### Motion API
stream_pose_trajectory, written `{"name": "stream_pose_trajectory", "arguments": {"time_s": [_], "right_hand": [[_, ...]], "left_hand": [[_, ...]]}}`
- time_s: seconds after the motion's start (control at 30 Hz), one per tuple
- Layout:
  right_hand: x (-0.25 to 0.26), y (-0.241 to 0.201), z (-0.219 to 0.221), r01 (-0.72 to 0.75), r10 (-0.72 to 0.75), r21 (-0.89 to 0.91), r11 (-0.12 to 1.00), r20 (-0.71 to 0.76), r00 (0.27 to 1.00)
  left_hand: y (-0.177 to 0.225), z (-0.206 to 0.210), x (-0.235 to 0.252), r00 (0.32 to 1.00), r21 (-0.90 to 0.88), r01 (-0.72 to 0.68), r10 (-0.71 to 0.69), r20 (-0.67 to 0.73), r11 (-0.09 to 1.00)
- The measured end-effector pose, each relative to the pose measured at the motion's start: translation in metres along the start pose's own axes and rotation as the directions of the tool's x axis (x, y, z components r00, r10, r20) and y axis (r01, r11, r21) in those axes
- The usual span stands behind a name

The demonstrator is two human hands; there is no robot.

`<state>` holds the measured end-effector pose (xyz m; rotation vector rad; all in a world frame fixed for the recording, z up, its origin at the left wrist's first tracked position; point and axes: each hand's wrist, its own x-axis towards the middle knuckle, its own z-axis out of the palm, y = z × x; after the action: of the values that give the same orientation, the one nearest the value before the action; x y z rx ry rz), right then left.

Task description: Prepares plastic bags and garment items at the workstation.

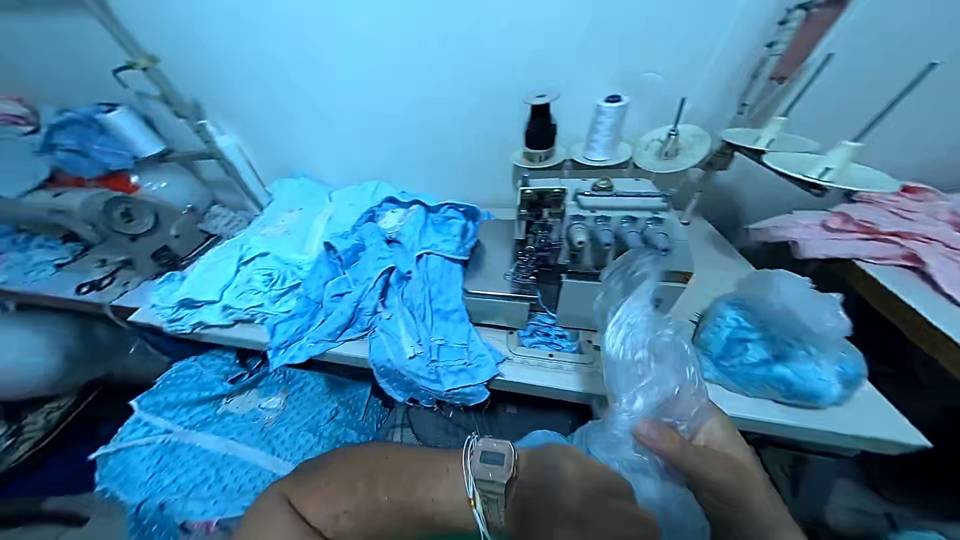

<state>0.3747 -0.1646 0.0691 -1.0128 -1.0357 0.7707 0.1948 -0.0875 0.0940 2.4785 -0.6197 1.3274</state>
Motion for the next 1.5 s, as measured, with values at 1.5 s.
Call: {"name": "stream_pose_trajectory", "arguments": {"time_s": [1.5], "right_hand": [[-0.017, 0.084, 0.0, 0.05, 0.603, -0.745, 0.665, 0.575, 0.552]], "left_hand": [[-0.028, -0.11, -0.113, -0.407, -0.783, 0.462, -0.884, 0.232, -0.418]]}}
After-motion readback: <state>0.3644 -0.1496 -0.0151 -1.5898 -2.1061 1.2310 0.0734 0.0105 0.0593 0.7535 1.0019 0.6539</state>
